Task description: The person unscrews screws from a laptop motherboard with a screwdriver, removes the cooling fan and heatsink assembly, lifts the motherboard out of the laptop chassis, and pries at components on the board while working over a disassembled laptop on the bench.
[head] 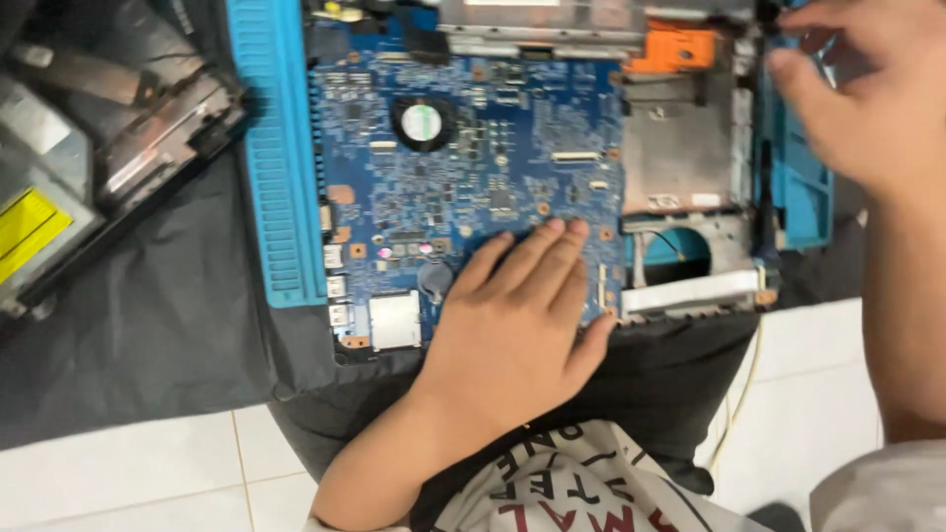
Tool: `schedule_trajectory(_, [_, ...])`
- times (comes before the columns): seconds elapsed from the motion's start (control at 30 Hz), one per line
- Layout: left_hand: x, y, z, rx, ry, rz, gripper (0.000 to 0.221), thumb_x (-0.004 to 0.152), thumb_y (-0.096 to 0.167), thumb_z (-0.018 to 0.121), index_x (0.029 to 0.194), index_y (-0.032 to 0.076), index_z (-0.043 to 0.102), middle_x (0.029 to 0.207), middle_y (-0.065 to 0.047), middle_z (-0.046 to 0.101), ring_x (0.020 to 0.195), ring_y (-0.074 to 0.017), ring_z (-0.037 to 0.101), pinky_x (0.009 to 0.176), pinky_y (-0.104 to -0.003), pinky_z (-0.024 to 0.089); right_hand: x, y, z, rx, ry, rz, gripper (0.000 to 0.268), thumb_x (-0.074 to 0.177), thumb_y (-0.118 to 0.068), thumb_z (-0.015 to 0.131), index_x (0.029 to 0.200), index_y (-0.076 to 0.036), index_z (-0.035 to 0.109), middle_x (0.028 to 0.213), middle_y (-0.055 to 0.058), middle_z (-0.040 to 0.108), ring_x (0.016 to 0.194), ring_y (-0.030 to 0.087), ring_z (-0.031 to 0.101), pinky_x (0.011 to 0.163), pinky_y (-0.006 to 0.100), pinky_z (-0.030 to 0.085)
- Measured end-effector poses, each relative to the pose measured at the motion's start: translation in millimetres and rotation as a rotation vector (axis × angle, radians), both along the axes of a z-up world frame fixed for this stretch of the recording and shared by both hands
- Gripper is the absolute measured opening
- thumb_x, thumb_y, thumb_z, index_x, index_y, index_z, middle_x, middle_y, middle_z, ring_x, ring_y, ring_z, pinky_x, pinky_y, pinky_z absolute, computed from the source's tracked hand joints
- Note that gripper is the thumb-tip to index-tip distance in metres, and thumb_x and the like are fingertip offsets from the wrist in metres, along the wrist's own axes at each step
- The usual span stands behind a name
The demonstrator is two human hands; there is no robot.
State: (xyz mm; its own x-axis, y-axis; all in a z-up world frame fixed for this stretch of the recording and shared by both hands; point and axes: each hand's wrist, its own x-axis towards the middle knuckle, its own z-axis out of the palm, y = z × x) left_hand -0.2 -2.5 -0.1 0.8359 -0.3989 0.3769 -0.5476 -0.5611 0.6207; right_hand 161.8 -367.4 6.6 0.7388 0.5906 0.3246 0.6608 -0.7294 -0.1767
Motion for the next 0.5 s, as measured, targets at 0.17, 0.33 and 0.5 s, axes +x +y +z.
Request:
schedule_trajectory(0.17, [0.5, 0.4, 6.9, 0.058, -0.008, 0.050, 0.044, 0.096, 0.034, 0.065, 0.114, -0.005, 0.072, 0.140, -0.017, 0.065, 0.134, -0.0287, 0.060, 0.113, -0.046, 0.042, -71.6, -6.2, 14.9, 0.429, 0.230, -0.563, 0.014, 0.104, -0.011, 0.069, 0.107, 0.000, 0.063, 0.091, 0.009, 0.061, 0.075, 0.013, 0.053, 0.071, 0.024, 0.041])
schedule_trajectory(0.33, [4.8, 1.0, 9.2, 0.084, -0.028, 0.039, 0.041, 0.094, 0.033, 0.068, 0.113, -0.002, 0.073, 0.139, -0.014, 0.066, 0.132, -0.0273, 0.061, 0.111, -0.046, 0.043, -98.0, 32.0, 21.0, 0.019, 0.204, -0.505, 0.023, 0.102, -0.021, 0.082, 0.095, 0.000, 0.074, 0.079, 0.013, 0.068, 0.065, 0.020, 0.063, 0.062, 0.032, 0.048])
schedule_trajectory(0.5, [6.5, 1.1, 8.2, 0.094, -0.045, 0.050, 0.040, 0.091, 0.033, 0.071, 0.111, -0.002, 0.074, 0.136, -0.014, 0.068, 0.129, -0.0272, 0.063, 0.108, -0.045, 0.045, -105.7, 51.9, 17.4, 0.171, 0.270, -0.525, 0.028, 0.095, -0.025, 0.082, 0.094, 0.001, 0.073, 0.076, 0.013, 0.067, 0.063, 0.023, 0.065, 0.060, 0.034, 0.049])
